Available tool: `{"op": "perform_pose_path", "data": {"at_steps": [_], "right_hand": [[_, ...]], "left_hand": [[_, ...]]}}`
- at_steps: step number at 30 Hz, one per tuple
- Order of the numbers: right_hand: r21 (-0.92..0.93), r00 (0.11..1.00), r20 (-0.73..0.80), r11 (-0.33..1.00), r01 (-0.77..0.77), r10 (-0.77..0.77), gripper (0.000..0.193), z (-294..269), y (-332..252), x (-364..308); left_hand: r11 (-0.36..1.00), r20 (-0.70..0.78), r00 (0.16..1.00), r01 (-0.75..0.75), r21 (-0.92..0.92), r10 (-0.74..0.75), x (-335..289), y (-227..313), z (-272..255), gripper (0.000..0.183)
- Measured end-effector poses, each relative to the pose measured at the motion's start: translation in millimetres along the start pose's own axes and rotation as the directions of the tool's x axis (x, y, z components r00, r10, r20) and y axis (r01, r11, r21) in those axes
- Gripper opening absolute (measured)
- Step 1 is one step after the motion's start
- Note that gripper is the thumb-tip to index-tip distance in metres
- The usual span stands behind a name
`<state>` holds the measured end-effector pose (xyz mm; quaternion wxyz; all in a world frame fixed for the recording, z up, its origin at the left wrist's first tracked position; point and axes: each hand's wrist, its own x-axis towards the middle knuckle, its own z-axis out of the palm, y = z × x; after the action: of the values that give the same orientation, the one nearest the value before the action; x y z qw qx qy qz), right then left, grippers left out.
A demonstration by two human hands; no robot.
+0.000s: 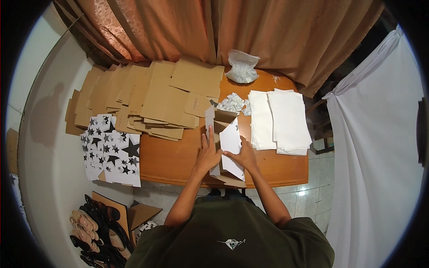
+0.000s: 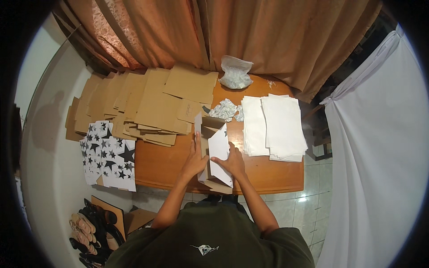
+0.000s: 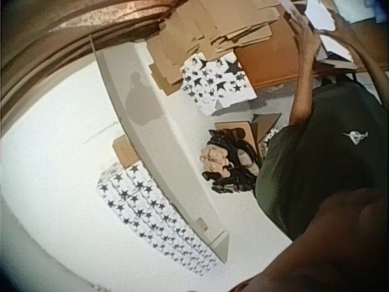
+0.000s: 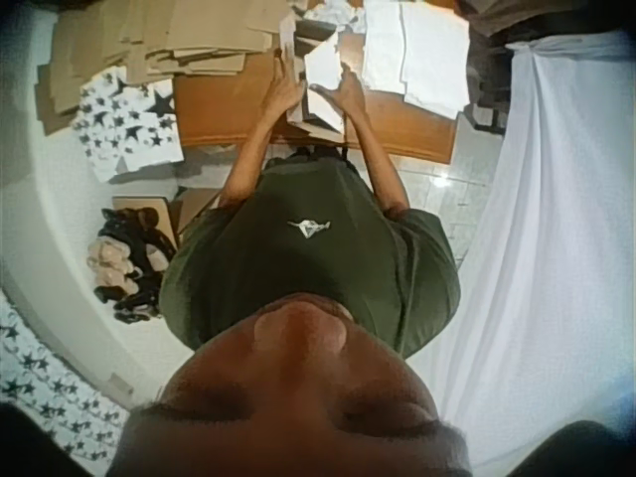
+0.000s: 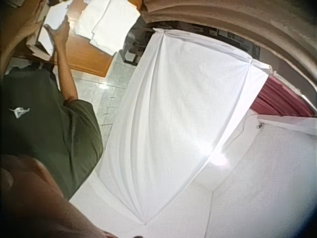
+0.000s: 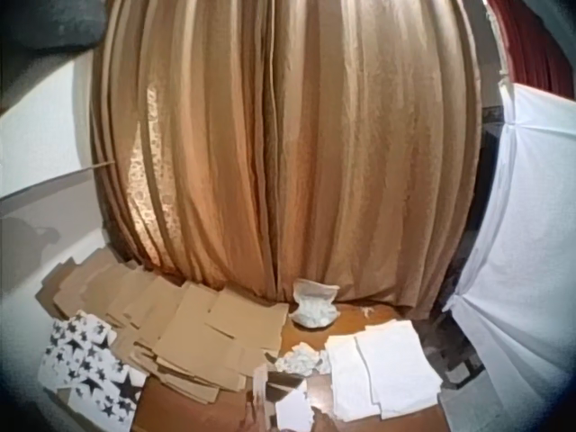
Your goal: Folding cardboard sheets into shoe boxes and placing them on a storage shelf.
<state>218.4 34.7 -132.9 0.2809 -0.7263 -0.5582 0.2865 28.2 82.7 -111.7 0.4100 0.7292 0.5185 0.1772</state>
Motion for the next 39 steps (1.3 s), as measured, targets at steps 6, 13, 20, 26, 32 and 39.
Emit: {"op": "perform_pose_path", "data": {"at_steps": [6,13,20,26,32,39], "right_hand": [[-0.11,0.987,0.138,0.992,-0.062,0.077,0.121,21,12,8],[-0.083,0.997,0.071,0.996,0.029,-0.023,0.114,15,9,32],[-0.036,0.938,-0.078,0.942,0.335,-0.337,0.063,-11,-10,119],[-0.017,0.946,-0.118,0.953,0.303,-0.303,0.033,-20,-12,159],[-0.24,0.882,-0.124,0.876,0.418,-0.455,0.033,-32,-16,163],[0.105,0.925,-0.297,0.955,0.279,-0.237,0.062,-29,-4,109]], "left_hand": [[0.995,0.006,0.995,0.1,0.02,-0.101,3,-26,23,0.102],[0.996,-0.072,0.994,0.076,-0.037,-0.079,3,-30,32,0.1],[0.999,-0.104,0.994,0.042,0.009,-0.041,2,-22,33,0.103],[0.994,-0.086,0.993,0.084,0.066,-0.078,2,-14,28,0.1],[0.972,-0.122,0.988,0.116,0.204,-0.093,7,-12,37,0.096],[0.96,-0.078,0.99,0.132,0.248,-0.116,10,-6,43,0.093]]}}
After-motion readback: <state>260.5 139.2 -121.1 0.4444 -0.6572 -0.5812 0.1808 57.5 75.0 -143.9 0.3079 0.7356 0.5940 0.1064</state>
